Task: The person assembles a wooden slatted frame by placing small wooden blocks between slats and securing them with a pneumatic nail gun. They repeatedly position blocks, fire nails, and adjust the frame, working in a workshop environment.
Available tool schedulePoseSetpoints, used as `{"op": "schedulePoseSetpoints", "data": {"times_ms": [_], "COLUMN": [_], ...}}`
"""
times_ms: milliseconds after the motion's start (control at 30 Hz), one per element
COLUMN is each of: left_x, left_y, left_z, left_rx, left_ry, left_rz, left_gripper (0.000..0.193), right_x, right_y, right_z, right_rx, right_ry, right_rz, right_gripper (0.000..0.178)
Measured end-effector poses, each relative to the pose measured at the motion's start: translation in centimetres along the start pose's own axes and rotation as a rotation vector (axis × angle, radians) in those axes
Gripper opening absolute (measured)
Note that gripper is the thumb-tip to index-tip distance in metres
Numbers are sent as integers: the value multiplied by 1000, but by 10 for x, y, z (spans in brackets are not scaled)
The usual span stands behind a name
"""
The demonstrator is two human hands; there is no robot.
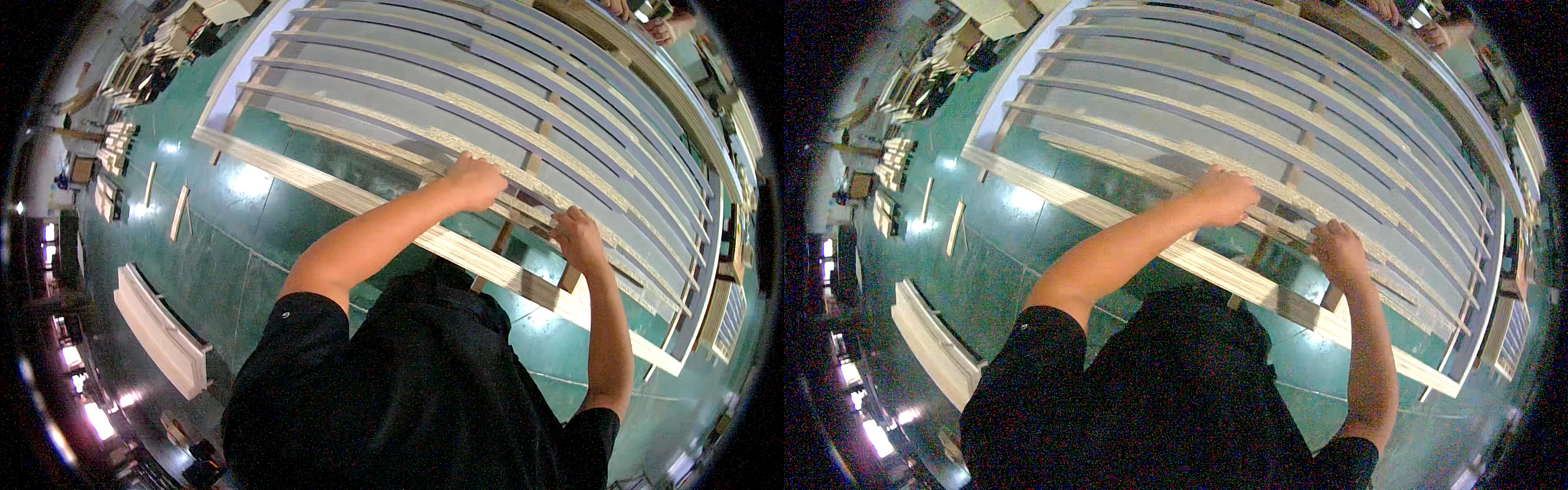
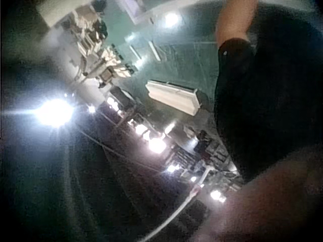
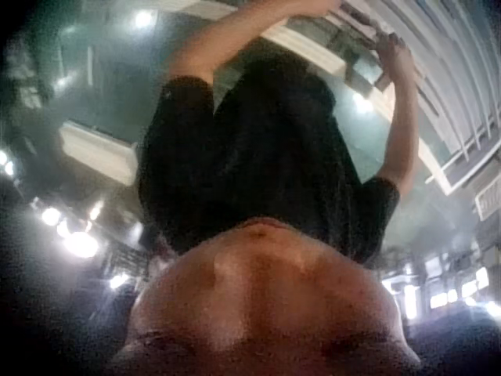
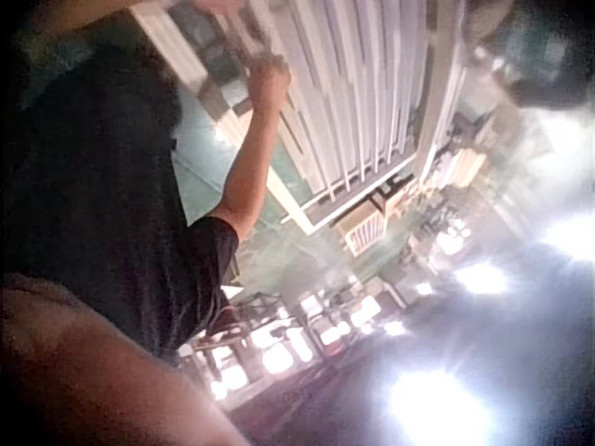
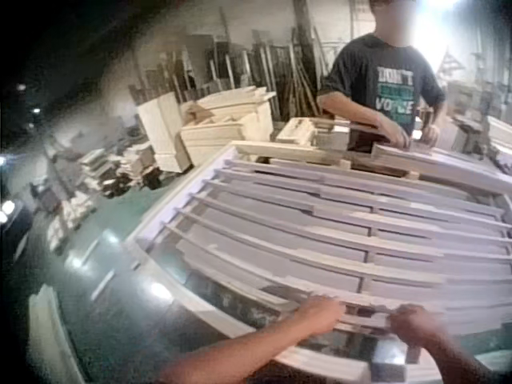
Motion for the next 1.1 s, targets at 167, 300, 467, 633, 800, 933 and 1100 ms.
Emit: {"op": "schedulePoseSetpoints", "data": {"times_ms": [167,300,467,633,800,933,1100], "left_x": [11,14,16,28,20,22,25], "left_y": [3,4,4,6,8,10,17], "left_z": [-3,-8,-6,-3,-11,-10,-13], "left_rx": [13,13,9,84,80,88,54], "left_ry": [-48,-121,-64,-182,-150,-168,-146], "left_rz": [28,8,-28,-29,22,-12,-34], "left_gripper": [19,18,18,15,16,14,14], "right_x": [26,23,41,39,38,38,46], "right_y": [5,10,-2,4,12,13,14], "right_z": [-3,-3,-4,-3,-1,-3,3], "right_rx": [0,15,57,-27,-96,-73,-31], "right_ry": [32,43,85,8,-64,-58,-61], "right_rz": [11,-18,157,108,87,42,25], "right_gripper": [28,27,24,19,18,19,20]}}
Point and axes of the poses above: each hand's wrist, its own z-axis towards the middle knuckle, its own x-axis out of the palm, y = z × x, the point moved 8 cm from there along z, towards the middle knuckle, and after that the axes turned 6 degrees about -z, right-handed, at the moved point
